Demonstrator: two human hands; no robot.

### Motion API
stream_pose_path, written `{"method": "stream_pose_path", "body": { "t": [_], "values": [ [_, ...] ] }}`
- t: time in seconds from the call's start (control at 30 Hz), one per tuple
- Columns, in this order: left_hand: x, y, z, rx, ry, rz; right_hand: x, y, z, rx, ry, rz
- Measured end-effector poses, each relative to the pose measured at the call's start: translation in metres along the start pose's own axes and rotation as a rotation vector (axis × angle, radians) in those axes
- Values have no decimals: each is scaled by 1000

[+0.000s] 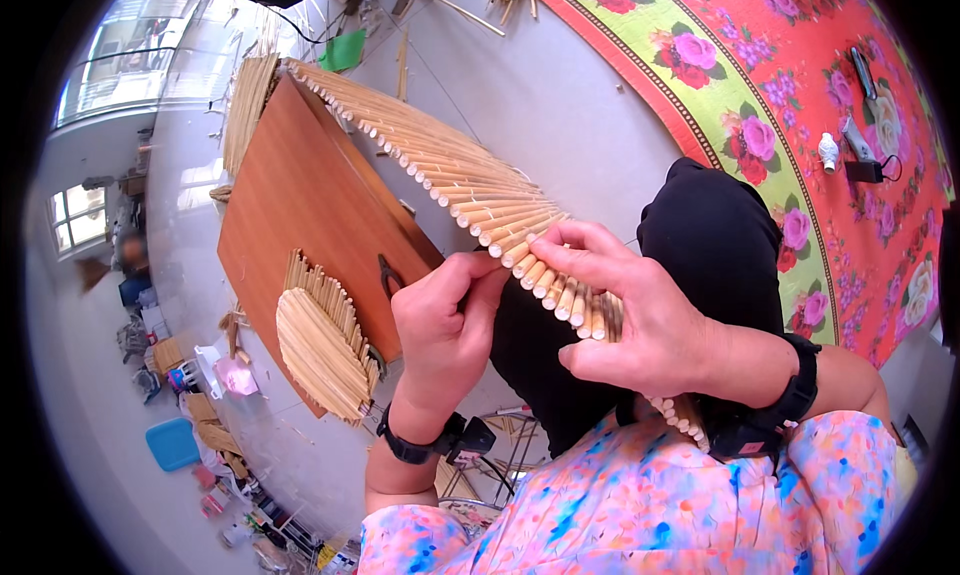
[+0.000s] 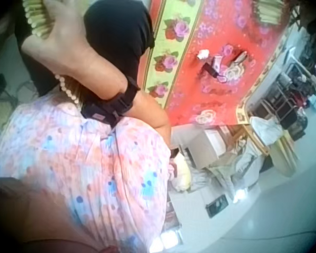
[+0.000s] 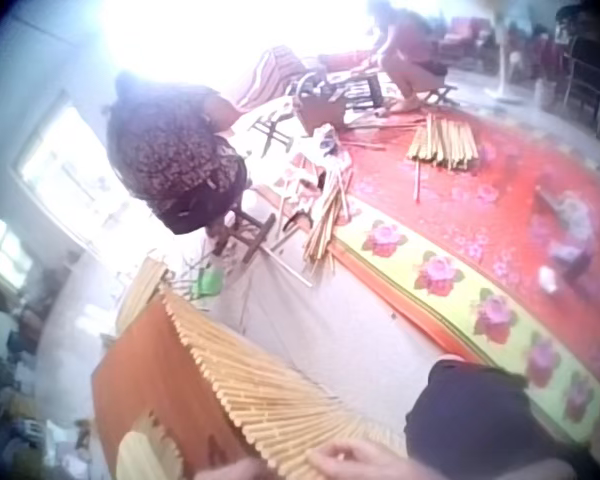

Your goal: The person weaves together thin wooden slats using thread to construct a fan, utilizing a needle, pliers, and a thimble for the assembly.

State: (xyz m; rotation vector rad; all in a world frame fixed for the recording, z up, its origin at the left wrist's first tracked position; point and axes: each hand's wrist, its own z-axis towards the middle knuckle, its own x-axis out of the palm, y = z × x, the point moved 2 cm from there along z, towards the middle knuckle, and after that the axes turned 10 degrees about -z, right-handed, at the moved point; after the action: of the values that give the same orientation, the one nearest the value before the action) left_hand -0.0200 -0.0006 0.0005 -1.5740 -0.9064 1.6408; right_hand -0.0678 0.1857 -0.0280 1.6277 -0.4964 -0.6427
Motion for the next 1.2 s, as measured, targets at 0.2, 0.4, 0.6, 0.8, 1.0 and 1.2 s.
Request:
{"method": "stream_pose_path", "body": {
  "t": [0.2,0.4,0.6,0.8,1.0,1.2],
  "values": [
    [9,-7,-10,-156,-140,27,4,1,-2,-19,-94,-38],
    [14,-6,-12,-143,-194,0,0,1,-3,-6,-25,-15],
    [20,-8,-5,-109,-229,-3,-4,3,-3,-8,-31,-7],
    [34,-15,2,-122,-248,-54,-3,-2,-4,-28,-46,-20],
    [30,-22,0,-250,-210,-244,-7,2,-4,-11,-38,-10],
    [-13,-15,6,-48,-371,208,-4,2,-4,47,-64,8]
  ]
}}
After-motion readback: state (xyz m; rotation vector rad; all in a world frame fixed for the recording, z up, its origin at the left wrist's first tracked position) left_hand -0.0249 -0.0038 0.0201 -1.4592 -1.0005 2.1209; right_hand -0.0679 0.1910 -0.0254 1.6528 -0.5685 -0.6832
